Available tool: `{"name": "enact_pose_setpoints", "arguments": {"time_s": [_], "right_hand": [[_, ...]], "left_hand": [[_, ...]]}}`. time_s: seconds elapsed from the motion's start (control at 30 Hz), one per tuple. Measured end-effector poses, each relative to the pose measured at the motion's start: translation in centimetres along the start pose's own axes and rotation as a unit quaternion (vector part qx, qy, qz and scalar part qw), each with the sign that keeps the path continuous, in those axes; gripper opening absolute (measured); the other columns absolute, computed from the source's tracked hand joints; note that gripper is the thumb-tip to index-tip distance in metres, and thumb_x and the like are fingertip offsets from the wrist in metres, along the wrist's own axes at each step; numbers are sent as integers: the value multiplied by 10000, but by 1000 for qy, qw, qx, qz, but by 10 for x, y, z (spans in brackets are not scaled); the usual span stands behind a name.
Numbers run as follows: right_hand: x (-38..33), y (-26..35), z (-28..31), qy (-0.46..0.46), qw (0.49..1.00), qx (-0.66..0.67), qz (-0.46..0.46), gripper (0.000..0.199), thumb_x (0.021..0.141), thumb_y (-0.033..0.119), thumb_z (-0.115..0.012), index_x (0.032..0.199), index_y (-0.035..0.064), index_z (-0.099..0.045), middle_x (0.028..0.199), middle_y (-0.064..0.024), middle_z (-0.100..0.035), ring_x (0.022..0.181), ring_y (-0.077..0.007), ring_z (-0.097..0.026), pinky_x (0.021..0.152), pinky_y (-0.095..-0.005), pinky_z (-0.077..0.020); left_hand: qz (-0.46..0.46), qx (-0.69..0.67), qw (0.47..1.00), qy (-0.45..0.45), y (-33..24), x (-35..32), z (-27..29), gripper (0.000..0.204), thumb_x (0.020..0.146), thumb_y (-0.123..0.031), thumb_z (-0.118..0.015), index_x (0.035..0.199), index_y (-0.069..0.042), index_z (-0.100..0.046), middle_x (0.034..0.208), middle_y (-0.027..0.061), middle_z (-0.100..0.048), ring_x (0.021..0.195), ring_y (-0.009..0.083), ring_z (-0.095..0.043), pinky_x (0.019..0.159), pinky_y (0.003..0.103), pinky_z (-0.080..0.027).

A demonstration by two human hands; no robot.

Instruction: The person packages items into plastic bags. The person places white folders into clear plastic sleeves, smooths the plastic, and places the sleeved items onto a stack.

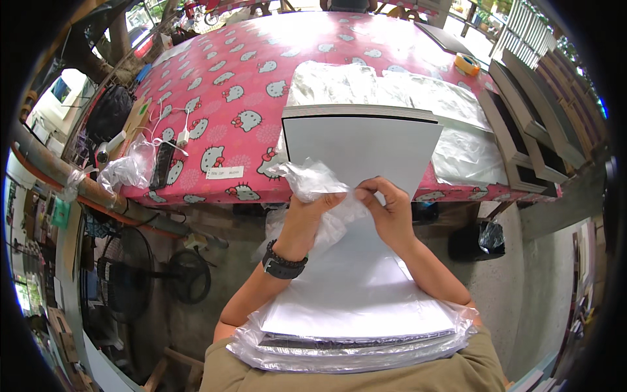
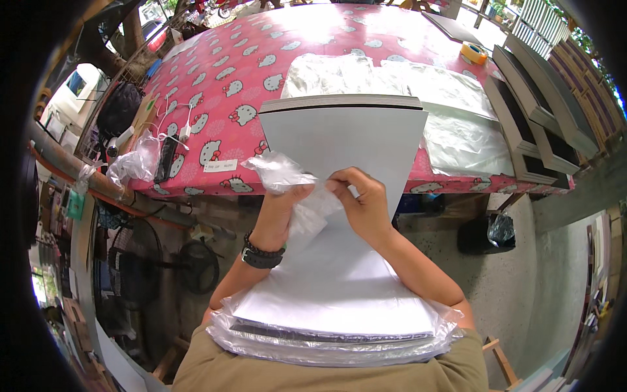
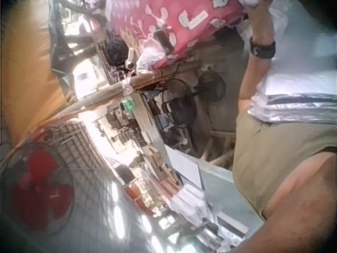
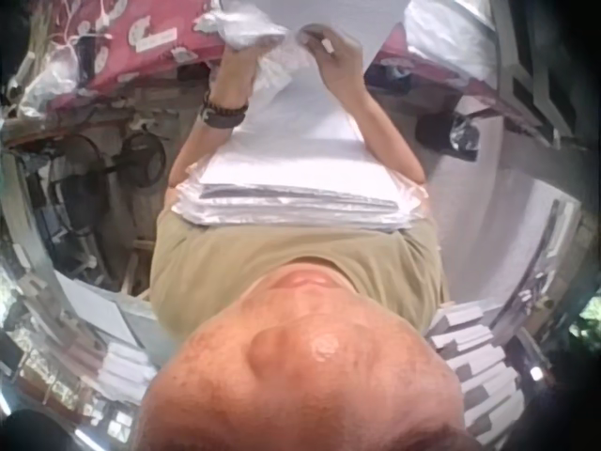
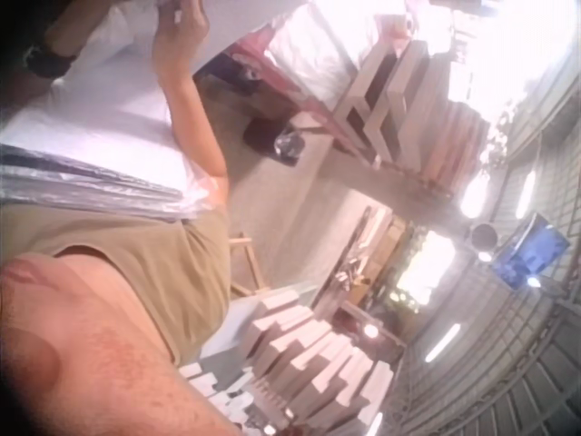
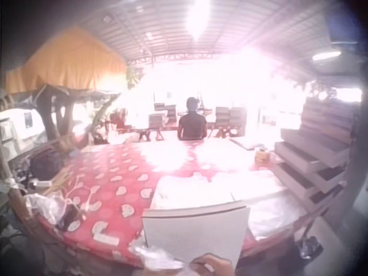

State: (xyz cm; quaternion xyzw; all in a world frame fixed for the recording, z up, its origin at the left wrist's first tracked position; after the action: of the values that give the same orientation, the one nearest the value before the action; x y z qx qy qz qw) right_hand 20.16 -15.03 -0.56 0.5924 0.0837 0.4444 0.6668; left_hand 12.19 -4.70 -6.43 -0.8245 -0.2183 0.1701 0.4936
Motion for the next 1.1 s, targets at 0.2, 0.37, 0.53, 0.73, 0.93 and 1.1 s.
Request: {"name": "enact_pose_setpoints", "arguments": {"time_s": [0.2, 0.37, 0.53, 0.73, 0.93, 1.1], "right_hand": [[-3, 5, 2, -47, 998, 48, 11, 50, 764, 16, -583, 793, -16, -558, 715, -52, -566, 703, -119, -519, 664, -233, -415], [-2, -5, -2, -12, 998, 58, -26, 74, 776, 47, -589, 805, -7, -547, 696, -42, -555, 681, -108, -501, 644, -226, -408], [-6, -19, 1, -37, 989, 124, -65, 50, 793, 34, -559, 790, -2, -524, 661, -31, -540, 613, -88, -481, 578, -214, -399], [-10, -19, -8, 3, 990, 76, -122, 54, 800, 34, -550, 786, 1, -509, 637, -28, -511, 592, -88, -453, 557, -213, -387], [-6, 12, -19, 66, 996, 28, 44, 82, 784, 47, -573, 751, 3, -512, 625, -32, -455, 580, -82, -421, 534, -211, -356], [3, 22, 12, -28, 997, -26, 65, 67, 771, 31, -579, 743, -4, -528, 651, -62, -494, 568, -187, -454, 529, -265, -364]], "left_hand": [[20, 6, 1000, 17, -6, -4, -14, 253, 744, -116, -633, 941, -33, -498, 859, 17, -516, 837, 95, -497, 702, 244, -406], [-14, 10, 999, -42, -7, -5, 0, 192, 748, -107, -625, 898, -33, -530, 847, 13, -529, 840, 95, -495, 723, 240, -397], [13, 28, 999, -19, -11, -6, -16, 215, 742, -115, -636, 922, -52, -536, 858, 5, -533, 828, 90, -497, 720, 239, -399], [12, 25, 998, -49, -2, -5, 0, 289, 758, -201, -648, 979, -74, -511, 880, -3, -521, 829, 80, -486, 710, 235, -395], [-11, 47, 998, -44, 3, -7, 2, 273, 800, -257, -602, 963, -73, -482, 872, -21, -483, 809, 69, -448, 686, 231, -390], [-23, 9, 994, 107, -9, -17, -22, 341, 772, -385, -594, 769, -59, -495, 762, 14, -497, 727, 93, -462, 655, 236, -376]]}}
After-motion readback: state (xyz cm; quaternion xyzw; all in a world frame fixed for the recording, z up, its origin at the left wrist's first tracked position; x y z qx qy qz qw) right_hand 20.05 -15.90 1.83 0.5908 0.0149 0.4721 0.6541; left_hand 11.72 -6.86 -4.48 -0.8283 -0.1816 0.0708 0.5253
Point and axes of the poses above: each hand's wrist, its own x-axis towards the middle knuckle, its own z-axis out of the back of the hand, y = z × x, the point moved 10 cm from there along x, towards the middle knuckle
